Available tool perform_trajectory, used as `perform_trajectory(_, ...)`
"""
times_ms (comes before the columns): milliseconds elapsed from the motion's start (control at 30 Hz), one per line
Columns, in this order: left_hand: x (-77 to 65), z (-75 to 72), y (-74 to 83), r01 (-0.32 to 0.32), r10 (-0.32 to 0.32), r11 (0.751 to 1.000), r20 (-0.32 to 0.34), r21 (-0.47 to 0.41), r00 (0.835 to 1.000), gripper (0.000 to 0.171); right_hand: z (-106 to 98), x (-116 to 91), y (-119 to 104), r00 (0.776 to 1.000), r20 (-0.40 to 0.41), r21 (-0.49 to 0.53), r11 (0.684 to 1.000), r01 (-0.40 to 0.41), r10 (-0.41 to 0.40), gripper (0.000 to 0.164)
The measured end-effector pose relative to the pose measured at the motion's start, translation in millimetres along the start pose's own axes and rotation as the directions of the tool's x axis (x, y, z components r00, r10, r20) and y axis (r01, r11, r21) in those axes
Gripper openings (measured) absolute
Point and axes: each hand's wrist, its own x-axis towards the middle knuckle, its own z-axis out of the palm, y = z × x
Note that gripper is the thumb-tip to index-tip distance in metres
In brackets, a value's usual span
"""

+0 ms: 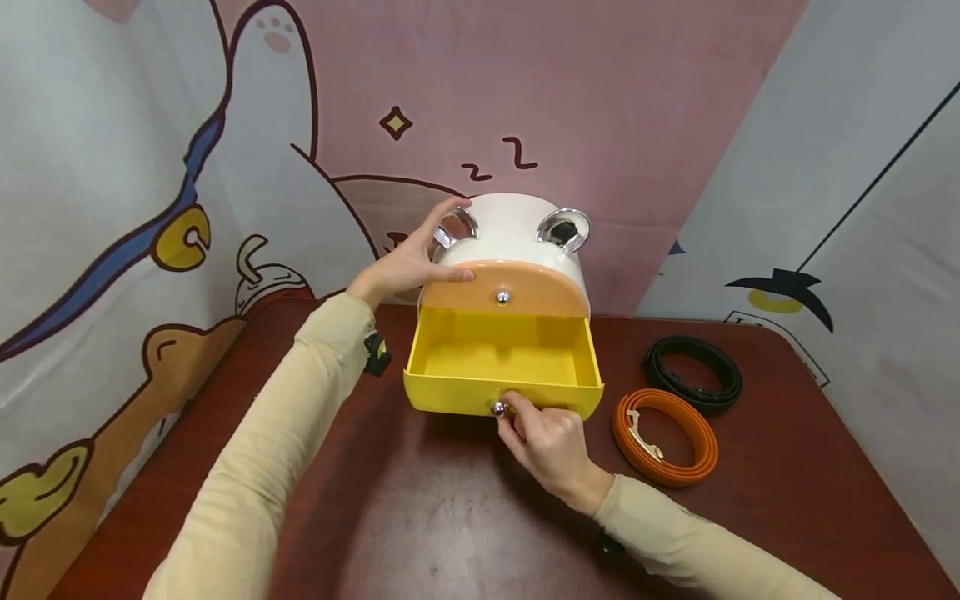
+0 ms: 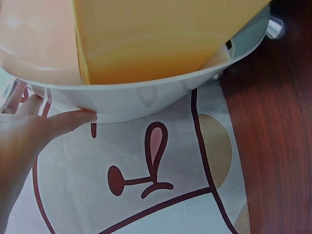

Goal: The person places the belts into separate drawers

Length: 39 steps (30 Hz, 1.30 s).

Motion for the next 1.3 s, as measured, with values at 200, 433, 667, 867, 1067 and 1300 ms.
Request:
perform_trajectory(200, -0.8, 1.2, -0.7, 0.006, -0.006, 1.0, -0.009, -0.006, 1.0, 0.095, -3, 0, -6, 0.998, -0.013, -0.003, 0.998, 0.066, -0.066, 0.018)
perform_trajectory(433, -0.4, 1.7, -0.6, 0.002, -0.002, 1.0, -0.002, -0.028, 1.0, 0.094, -6, -2, -10, 0.996, -0.033, 0.004, 0.997, 0.083, -0.083, 0.018)
perform_trajectory(667, -0.5, 1.3, -1.5, -0.004, 0.004, 1.0, -0.004, -0.016, 1.0, 0.095, -10, -4, -13, 0.996, -0.038, 0.017, 0.997, 0.08, -0.079, 0.016)
perform_trajectory(867, -0.3, 0.3, -1.7, -0.001, 0.001, 1.0, 0.0, -0.017, 1.0, 0.095, -12, -4, -13, 0.998, -0.016, 0.039, 0.997, 0.068, -0.067, 0.017)
perform_trajectory(1067, 1.4, -1.2, -2.3, -0.009, 0.009, 1.0, 0.004, -0.02, 1.0, 0.095, -21, 2, -12, 1.0, 0.012, 0.151, 0.988, 0.015, -0.017, 0.026)
perform_trajectory(1300, 1.8, -1.1, -2.9, -0.011, 0.011, 1.0, 0.005, -0.019, 1.0, 0.095, -34, 22, -10, 0.999, -0.042, 0.285, 0.958, -0.007, 0.02, 0.024)
